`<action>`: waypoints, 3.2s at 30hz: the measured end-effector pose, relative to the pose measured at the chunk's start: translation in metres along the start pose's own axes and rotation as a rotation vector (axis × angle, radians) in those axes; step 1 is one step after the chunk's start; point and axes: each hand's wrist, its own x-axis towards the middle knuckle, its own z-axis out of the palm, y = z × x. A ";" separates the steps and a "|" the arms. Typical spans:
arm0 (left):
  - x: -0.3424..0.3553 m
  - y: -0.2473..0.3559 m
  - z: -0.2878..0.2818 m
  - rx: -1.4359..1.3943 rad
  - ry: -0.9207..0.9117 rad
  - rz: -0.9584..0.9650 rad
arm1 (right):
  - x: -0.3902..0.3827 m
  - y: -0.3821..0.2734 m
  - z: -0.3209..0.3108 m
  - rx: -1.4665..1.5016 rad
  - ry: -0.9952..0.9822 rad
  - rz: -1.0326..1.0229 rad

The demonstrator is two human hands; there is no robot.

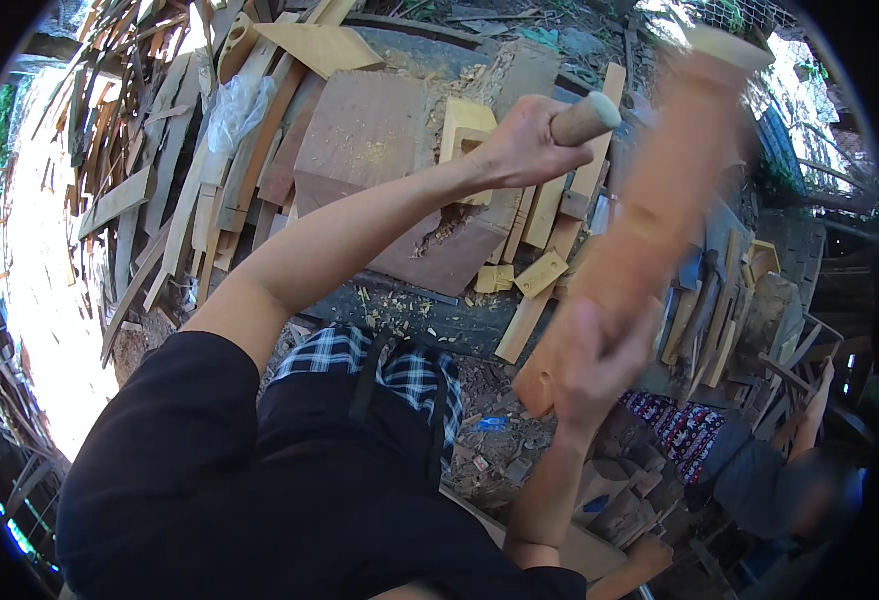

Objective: The person chisels a mortise into a wooden block using a chisel and a mallet.

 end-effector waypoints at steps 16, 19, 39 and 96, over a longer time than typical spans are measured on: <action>0.000 -0.006 0.012 0.030 -0.015 -0.003 | 0.017 -0.013 0.002 -0.321 -0.086 -0.152; -0.009 -0.008 0.027 -0.029 0.026 0.106 | 0.009 -0.003 -0.009 -0.576 -0.179 -0.115; -0.002 0.007 -0.008 -0.012 0.164 0.050 | -0.075 0.043 -0.067 -0.218 0.099 0.271; -0.002 0.000 -0.023 -0.137 0.035 -0.128 | -0.068 0.034 -0.053 -0.288 -0.042 0.133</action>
